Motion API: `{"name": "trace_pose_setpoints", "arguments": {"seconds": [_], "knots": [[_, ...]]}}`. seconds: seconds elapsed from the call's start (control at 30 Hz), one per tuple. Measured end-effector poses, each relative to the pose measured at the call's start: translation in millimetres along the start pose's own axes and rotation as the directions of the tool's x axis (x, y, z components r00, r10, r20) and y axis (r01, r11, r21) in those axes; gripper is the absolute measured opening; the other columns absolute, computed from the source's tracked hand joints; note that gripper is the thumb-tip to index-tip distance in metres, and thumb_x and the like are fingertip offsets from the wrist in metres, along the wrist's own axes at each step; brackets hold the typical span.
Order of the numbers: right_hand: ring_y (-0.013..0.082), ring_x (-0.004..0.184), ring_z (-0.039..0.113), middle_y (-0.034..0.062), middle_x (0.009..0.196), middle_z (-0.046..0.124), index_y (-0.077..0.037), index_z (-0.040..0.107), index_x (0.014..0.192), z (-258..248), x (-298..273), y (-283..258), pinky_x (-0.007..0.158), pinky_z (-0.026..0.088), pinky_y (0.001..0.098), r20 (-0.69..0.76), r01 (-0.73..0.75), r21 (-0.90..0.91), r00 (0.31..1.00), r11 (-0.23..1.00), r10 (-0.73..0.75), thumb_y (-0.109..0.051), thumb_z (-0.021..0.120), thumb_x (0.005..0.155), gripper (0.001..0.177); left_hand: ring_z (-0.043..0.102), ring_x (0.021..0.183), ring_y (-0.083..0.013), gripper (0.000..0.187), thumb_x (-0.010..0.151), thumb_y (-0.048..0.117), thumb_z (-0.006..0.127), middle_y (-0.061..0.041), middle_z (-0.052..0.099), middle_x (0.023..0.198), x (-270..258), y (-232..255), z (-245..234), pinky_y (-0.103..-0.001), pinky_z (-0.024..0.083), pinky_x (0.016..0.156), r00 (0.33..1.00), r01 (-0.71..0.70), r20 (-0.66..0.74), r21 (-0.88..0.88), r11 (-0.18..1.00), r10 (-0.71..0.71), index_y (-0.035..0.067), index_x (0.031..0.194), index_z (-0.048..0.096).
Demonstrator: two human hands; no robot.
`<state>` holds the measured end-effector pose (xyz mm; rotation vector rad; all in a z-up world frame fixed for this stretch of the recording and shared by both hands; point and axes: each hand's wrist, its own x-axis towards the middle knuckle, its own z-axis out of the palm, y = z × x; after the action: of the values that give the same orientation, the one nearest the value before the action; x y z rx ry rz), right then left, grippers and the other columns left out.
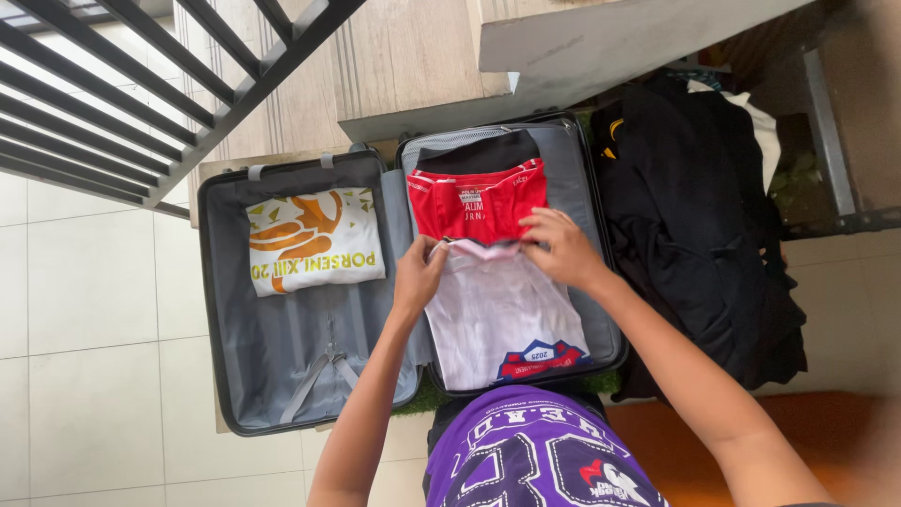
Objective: The person folds shirts and places them into an open suitcase on the floor.
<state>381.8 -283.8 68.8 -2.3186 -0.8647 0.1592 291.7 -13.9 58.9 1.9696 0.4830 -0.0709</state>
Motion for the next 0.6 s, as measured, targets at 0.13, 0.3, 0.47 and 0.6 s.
{"name": "trace_pose_setpoints", "arguments": {"seconds": [0.13, 0.3, 0.47, 0.6], "knots": [[0.0312, 0.109, 0.068, 0.0142, 0.119, 0.07, -0.002, 0.07, 0.113, 0, 15, 5, 0.094, 0.052, 0.0367, -0.121, -0.266, 0.308, 0.941, 0.914, 0.315, -0.019, 0.065, 0.092, 0.027, 0.071, 0.09, -0.0306, 0.029, 0.096, 0.03, 0.067, -0.015, 0.075, 0.098, 4, 0, -1, -0.043, 0.054, 0.081, 0.994, 0.002, -0.105, 0.108, 0.994, 0.009, 0.002, 0.104, 0.068], [0.0356, 0.117, 0.063, 0.0171, 0.123, 0.067, 0.001, 0.067, 0.121, -18, -1, -4, 0.099, 0.049, 0.0394, -0.267, -0.154, 0.298, 0.934, 0.942, 0.237, -0.014, 0.063, 0.093, 0.031, 0.063, 0.101, -0.0363, 0.043, 0.092, 0.027, 0.069, -0.02, 0.061, 0.114, -9, 11, -7, -0.045, 0.051, 0.083, 0.94, -0.251, -0.188, 0.183, 0.951, 0.284, 0.0, 0.124, 0.061], [0.0347, 0.113, 0.064, 0.0152, 0.111, 0.07, -0.002, 0.072, 0.111, -25, -25, -13, 0.099, 0.049, 0.0421, -0.269, -0.069, 0.086, 0.959, 0.994, 0.09, -0.014, 0.071, 0.081, 0.032, 0.059, 0.109, -0.0326, 0.032, 0.084, 0.024, 0.077, -0.012, 0.063, 0.112, -14, 23, -22, -0.044, 0.046, 0.092, 0.861, -0.488, 0.073, 0.401, 0.775, 0.504, 0.006, 0.11, 0.068], [0.0306, 0.112, 0.065, 0.0103, 0.103, 0.073, -0.007, 0.074, 0.101, -15, -36, -1, 0.1, 0.049, 0.0418, -0.137, -0.084, -0.05, 0.988, 0.995, 0.076, -0.017, 0.075, 0.081, 0.022, 0.058, 0.107, -0.034, 0.029, 0.076, 0.022, 0.079, -0.014, 0.063, 0.108, -19, 20, -26, -0.045, 0.044, 0.095, 0.807, -0.583, 0.225, 0.454, 0.674, 0.547, 0.005, 0.096, 0.067]]}}
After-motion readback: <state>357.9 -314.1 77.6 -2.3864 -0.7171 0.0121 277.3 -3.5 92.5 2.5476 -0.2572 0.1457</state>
